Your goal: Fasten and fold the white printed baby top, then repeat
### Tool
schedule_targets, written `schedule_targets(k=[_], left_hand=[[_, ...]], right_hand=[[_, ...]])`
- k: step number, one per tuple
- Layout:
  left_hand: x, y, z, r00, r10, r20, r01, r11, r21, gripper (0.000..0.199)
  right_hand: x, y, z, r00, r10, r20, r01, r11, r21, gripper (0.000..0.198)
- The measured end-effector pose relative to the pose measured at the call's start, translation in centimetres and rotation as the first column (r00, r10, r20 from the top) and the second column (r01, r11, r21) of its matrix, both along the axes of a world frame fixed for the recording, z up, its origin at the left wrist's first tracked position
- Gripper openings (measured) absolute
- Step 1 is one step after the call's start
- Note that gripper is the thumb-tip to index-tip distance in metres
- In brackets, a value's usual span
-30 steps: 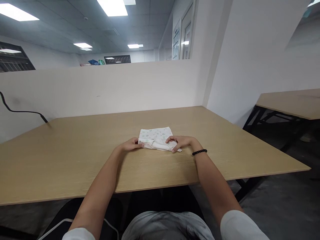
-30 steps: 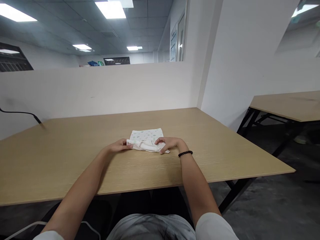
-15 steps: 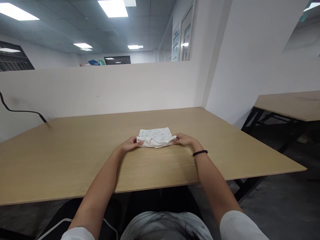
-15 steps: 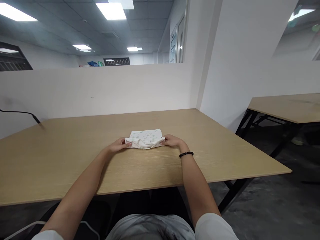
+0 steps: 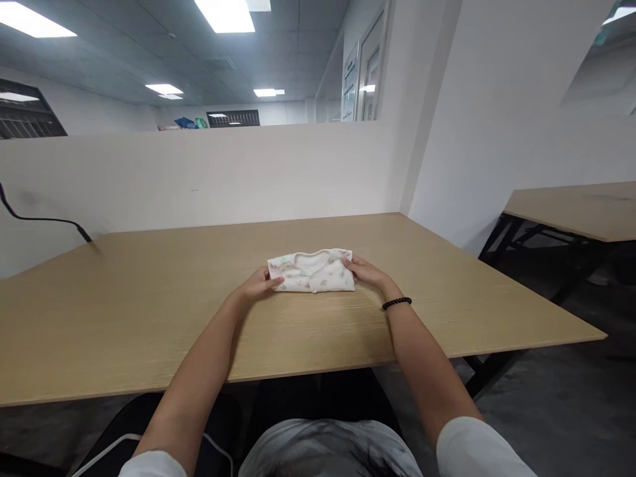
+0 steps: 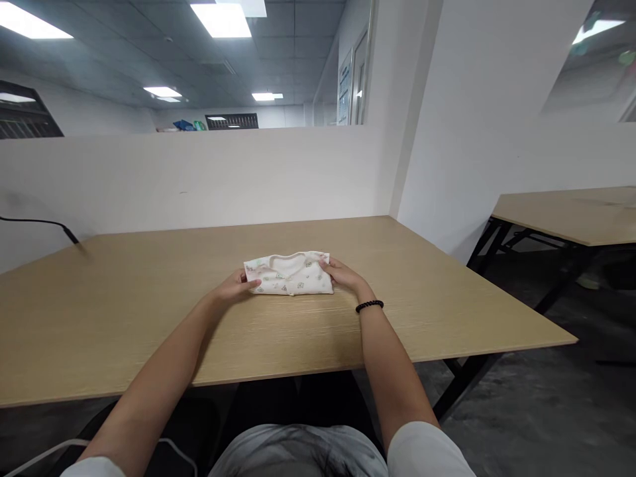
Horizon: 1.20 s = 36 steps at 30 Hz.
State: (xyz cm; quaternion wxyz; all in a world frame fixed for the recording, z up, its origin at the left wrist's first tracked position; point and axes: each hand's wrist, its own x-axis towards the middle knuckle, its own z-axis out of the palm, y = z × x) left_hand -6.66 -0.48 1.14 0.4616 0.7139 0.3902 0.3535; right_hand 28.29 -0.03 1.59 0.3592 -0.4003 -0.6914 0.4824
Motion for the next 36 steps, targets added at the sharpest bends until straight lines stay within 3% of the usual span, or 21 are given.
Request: schedule_targets(k=[9, 16, 20, 24, 31, 34, 36], left_hand=[[1.6, 0.4, -1.3, 0.994, 0.097, 0.051, -0.094, 0.994, -0.052, 0.073], [2.0, 1.0, -2.0, 0.944, 0.313, -0.107, -0.308, 0.950, 0.059, 0.044], [2.5, 1.2, -2.3, 0.858, 0.458, -0.231, -0.421, 0.886, 0.194, 0.029], [3.2, 0.9, -2.1, 0.758, 0.558, -0.336, -0.466, 0.825, 0.319, 0.032], [4.7, -0.8, -1.1, 0.667, 0.637, -0.386, -0.376, 0.735, 0.564, 0.051], [5.5, -1.3, -0.8, 0.706, 0.590, -0.392, -0.237, 0.719, 0.654, 0.051], [6.0, -1.5, -1.0, 0.702, 0.514, -0.493, -0.091, 0.751, 0.654, 0.056]], right_hand=[[0.1, 0.2, -1.1, 0.992, -0.108, 0.067, 0.116, 0.984, -0.133, 0.048], [-0.7, 0.5, -1.5, 0.942, -0.199, 0.270, 0.217, 0.976, -0.037, 0.042], [-1.7, 0.9, -1.1, 0.832, -0.341, 0.437, 0.323, 0.939, 0.116, 0.032], [-3.1, 0.7, -1.2, 0.657, -0.490, 0.573, 0.434, 0.867, 0.245, 0.033], [-5.6, -1.1, -1.1, 0.416, -0.636, 0.650, 0.477, 0.761, 0.440, 0.045], [-6.4, -1.7, -0.5, 0.399, -0.657, 0.640, 0.380, 0.754, 0.537, 0.052], [-6.9, -1.9, -0.5, 0.418, -0.633, 0.652, 0.288, 0.773, 0.566, 0.055]])
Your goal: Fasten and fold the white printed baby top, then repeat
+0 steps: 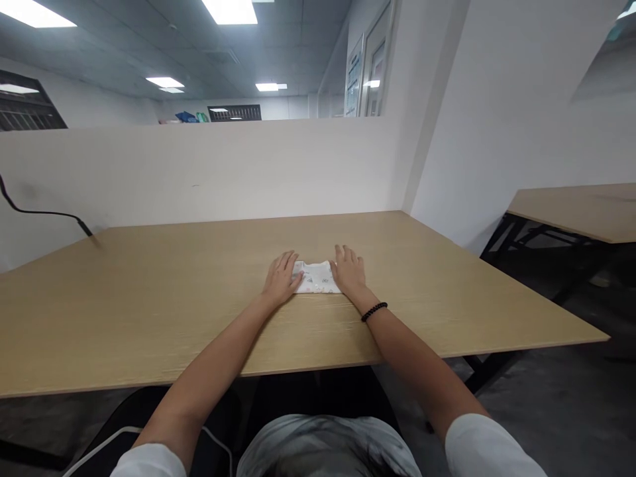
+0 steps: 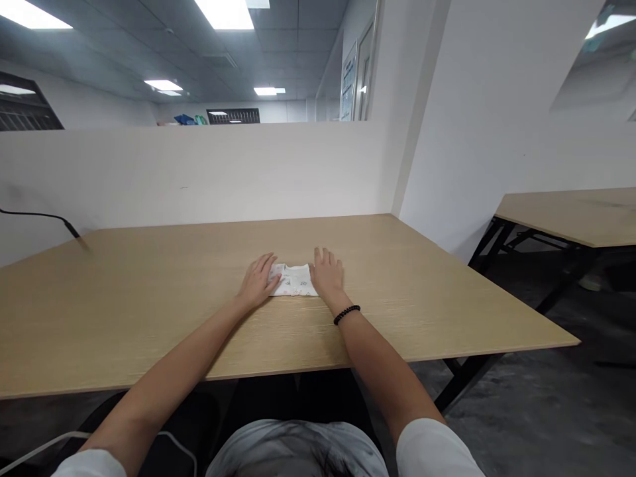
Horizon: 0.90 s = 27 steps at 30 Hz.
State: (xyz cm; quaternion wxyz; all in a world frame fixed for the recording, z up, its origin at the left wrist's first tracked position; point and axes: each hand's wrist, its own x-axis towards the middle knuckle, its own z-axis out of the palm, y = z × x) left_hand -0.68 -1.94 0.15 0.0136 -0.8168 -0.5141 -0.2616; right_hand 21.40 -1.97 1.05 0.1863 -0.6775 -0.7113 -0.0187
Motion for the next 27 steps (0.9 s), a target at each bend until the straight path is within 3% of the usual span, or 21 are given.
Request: schedule_targets(k=[3, 8, 14, 23, 27], left_hand=[[0.4, 0.1, -0.8, 0.981, -0.080, -0.177, 0.051, 0.986, -0.160, 0.063], [0.1, 0.8, -1.6, 0.967, -0.120, -0.227, 0.054, 0.959, -0.280, 0.070], [0.2, 0.8, -1.8, 0.966, -0.091, -0.243, 0.021, 0.961, -0.276, 0.072], [0.6, 0.0, -0.9, 0.978, -0.031, -0.206, 0.003, 0.991, -0.135, 0.067], [1.2, 0.0, -1.2, 0.969, -0.117, -0.220, 0.077, 0.980, -0.181, 0.068]], right_hand=[[-0.6, 0.0, -0.7, 0.994, 0.100, 0.051, -0.096, 0.993, -0.066, 0.057], [-0.7, 0.5, -2.0, 0.985, 0.154, 0.072, -0.136, 0.969, -0.208, 0.064], [-0.4, 0.8, -2.0, 0.983, 0.167, 0.069, -0.148, 0.962, -0.228, 0.067], [-1.3, 0.0, -0.8, 0.969, 0.232, 0.087, -0.230, 0.972, -0.040, 0.062], [-1.9, -0.1, -1.3, 0.942, 0.324, 0.082, -0.317, 0.944, -0.090, 0.061]])
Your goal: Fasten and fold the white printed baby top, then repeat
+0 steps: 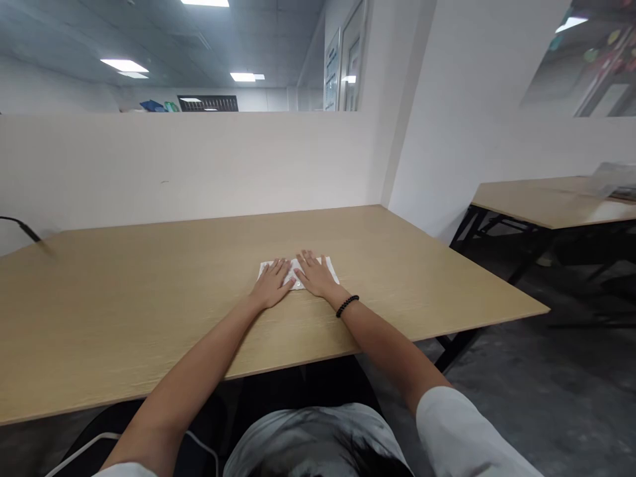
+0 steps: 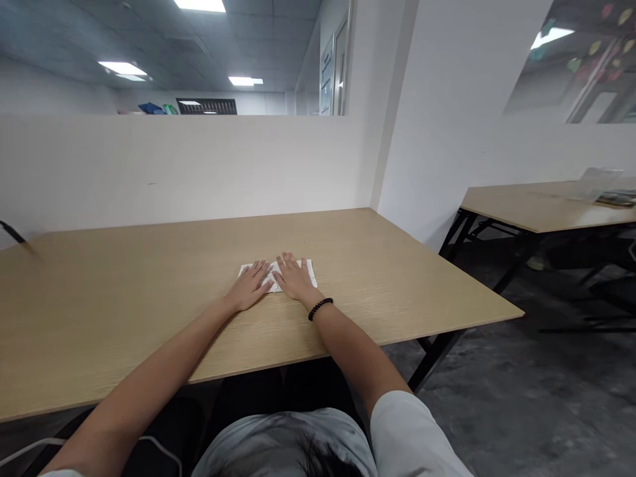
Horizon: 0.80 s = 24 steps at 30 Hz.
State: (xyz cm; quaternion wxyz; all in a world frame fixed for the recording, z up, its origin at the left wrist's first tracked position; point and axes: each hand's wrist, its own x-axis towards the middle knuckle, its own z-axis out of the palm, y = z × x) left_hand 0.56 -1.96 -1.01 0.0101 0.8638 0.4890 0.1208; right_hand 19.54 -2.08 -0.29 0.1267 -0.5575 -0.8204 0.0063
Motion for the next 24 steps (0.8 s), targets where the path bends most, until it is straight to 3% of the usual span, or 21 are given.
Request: schedule_targets(k=[4, 14, 24], left_hand=[[0.26, 0.02, -0.48, 0.997, -0.062, -0.042, 0.059, 0.996, -0.071, 0.067], [0.36, -0.12, -0.26, 0.998, -0.046, -0.042, 0.041, 0.993, -0.110, 0.069], [-0.36, 0.15, -0.04, 1.000, 0.009, -0.007, -0.009, 0.992, -0.124, 0.073]], right_hand=[[0.02, 0.04, -0.70, 0.999, 0.040, -0.008, -0.040, 0.995, -0.086, 0.062], [-0.23, -0.18, -0.28, 0.995, 0.100, -0.012, -0.101, 0.982, -0.160, 0.061], [0.37, 0.50, -0.27, 0.999, 0.020, 0.025, -0.014, 0.972, -0.236, 0.063]])
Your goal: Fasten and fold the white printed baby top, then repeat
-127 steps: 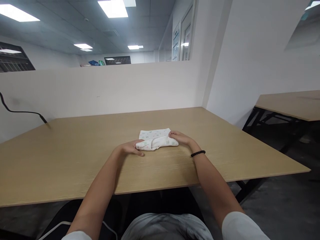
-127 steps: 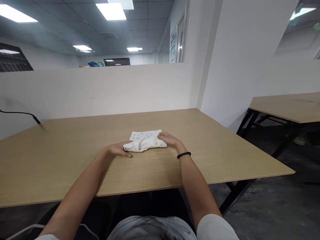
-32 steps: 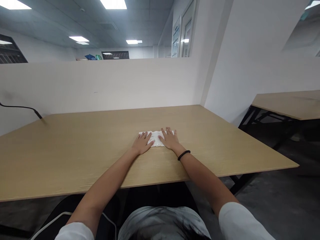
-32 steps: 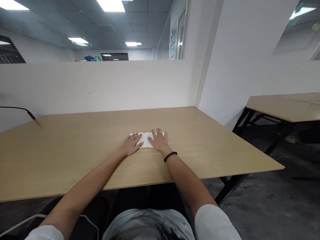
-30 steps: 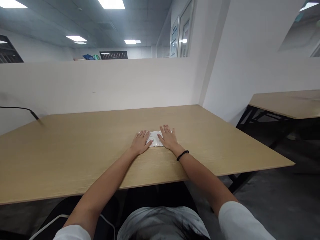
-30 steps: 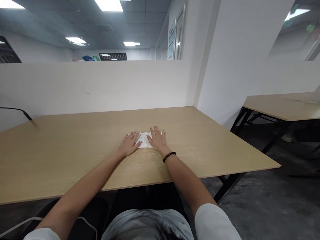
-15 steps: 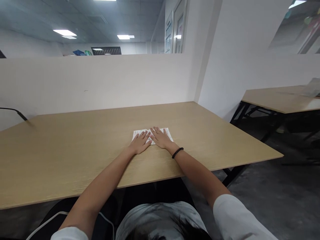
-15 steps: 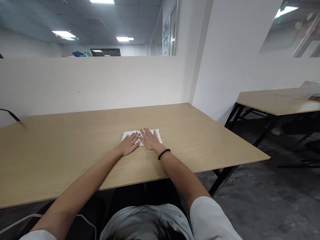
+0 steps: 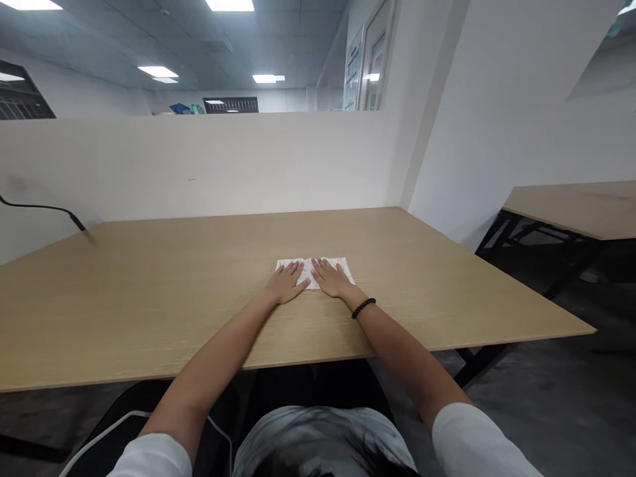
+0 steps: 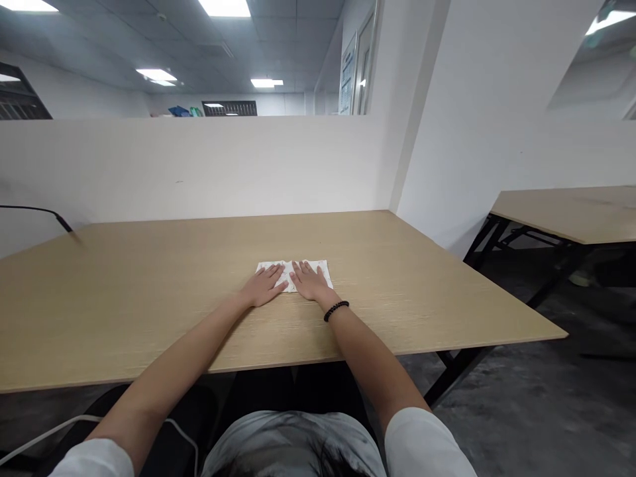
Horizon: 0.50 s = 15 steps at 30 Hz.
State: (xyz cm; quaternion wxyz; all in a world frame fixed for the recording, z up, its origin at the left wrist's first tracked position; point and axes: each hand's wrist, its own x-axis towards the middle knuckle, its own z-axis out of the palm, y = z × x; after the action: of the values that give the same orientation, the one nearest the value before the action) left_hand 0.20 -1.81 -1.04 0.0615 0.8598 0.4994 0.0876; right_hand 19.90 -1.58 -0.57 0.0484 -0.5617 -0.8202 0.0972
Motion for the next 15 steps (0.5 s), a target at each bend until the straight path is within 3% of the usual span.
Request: schedule_targets(k=[6, 15], left_hand=[[-2.2, 0.6, 0.3, 0.996, 0.087, 0.013, -0.086, 0.996, -0.015, 0.073], [-2.6, 0.6, 0.5, 0.988, 0.128, 0.084, -0.122, 0.990, -0.071, 0.076]], right_hand=[[0.9, 0.4, -0.2, 0.991, -0.134, 0.020, 0.134, 0.991, 0.007, 0.063], [3.1, 1.2, -0.6, 0.943, -0.331, -0.017, 0.332, 0.943, 0.012, 0.062]])
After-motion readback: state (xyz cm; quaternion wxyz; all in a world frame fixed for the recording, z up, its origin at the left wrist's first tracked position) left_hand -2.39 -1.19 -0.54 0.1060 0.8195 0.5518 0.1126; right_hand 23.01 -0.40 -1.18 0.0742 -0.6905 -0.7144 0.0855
